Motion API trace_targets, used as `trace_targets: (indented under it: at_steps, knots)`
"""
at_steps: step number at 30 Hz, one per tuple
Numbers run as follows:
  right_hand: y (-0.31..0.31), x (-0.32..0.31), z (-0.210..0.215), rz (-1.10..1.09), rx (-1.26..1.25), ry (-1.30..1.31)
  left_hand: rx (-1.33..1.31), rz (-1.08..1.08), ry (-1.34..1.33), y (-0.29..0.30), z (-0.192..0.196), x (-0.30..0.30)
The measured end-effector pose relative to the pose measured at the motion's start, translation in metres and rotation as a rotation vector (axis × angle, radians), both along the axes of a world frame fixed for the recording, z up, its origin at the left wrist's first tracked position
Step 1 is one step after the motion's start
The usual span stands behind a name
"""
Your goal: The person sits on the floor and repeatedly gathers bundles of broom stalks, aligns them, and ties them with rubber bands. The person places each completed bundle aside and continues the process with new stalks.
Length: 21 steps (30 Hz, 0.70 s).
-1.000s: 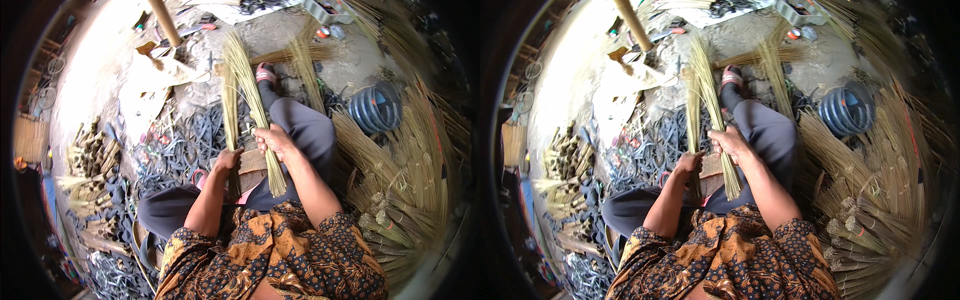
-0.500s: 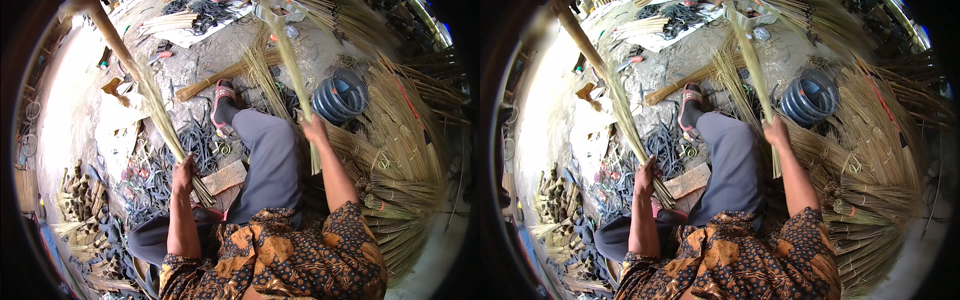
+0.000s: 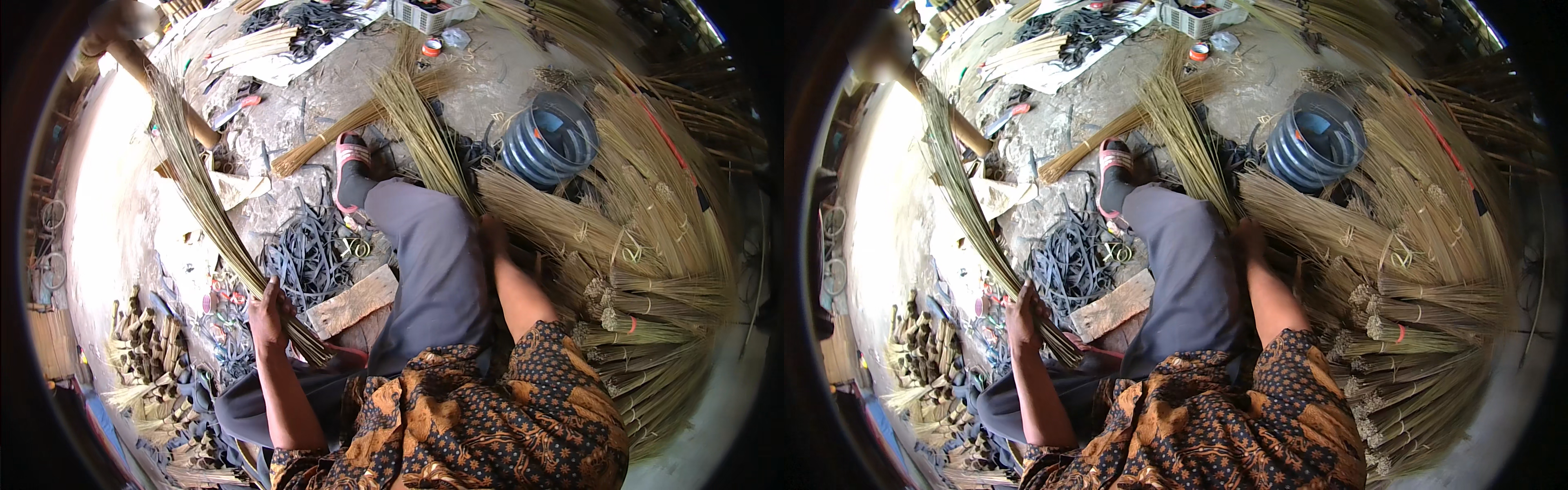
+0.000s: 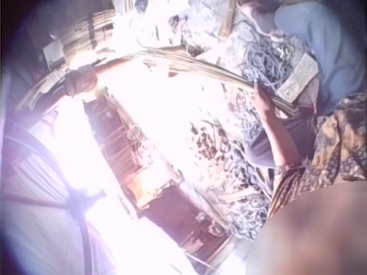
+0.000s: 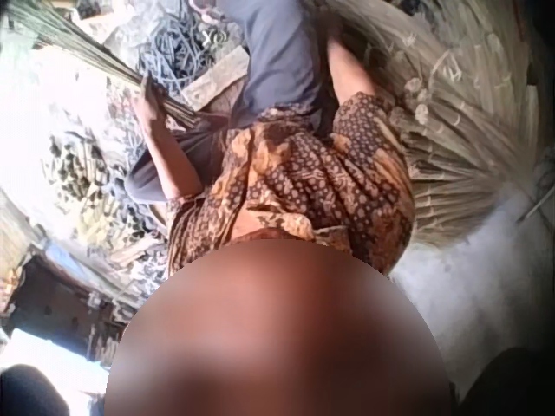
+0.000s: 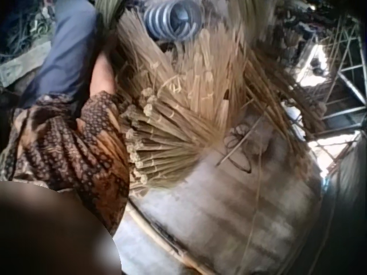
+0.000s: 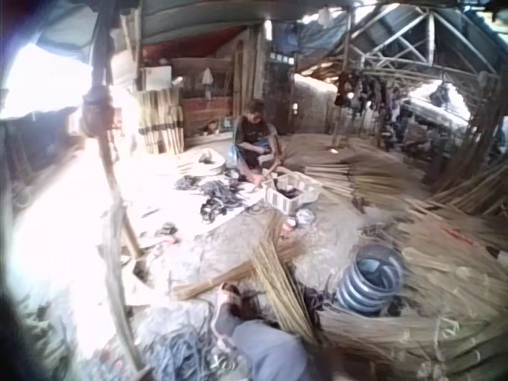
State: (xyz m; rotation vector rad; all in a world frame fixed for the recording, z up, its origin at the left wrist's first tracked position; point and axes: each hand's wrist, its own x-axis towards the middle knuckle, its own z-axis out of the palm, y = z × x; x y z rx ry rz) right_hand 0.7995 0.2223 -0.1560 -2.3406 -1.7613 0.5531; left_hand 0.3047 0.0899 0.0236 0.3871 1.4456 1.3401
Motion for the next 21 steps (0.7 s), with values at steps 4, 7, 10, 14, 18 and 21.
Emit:
trace_targets:
  at_steps: [4, 7, 10, 14, 18, 21]
  knots:
    - [0.001, -0.002, 0.010, -0.042, 0.102, 0.028, -0.038, -0.058, 0.022, 0.003, -0.002, 0.010]
    - [0.005, -0.004, 0.021, -0.120, 0.117, 0.032, -0.019, -0.093, 0.015, 0.004, 0.001, 0.016]
    - [0.006, -0.001, 0.035, -0.077, 0.122, 0.063, -0.011, -0.118, 0.013, 0.004, 0.006, 0.023]
    - [-0.002, 0.003, 0.058, -0.025, 0.257, 0.234, 0.029, -0.142, 0.023, 0.004, 0.016, 0.031]
    - [-0.006, 0.005, 0.093, 0.000, 0.041, 0.188, 0.067, -0.150, 0.009, 0.005, 0.024, 0.040]
    - [-0.006, 0.005, 0.128, -0.014, 0.180, 0.131, 0.107, -0.177, -0.001, 0.005, 0.029, 0.043]
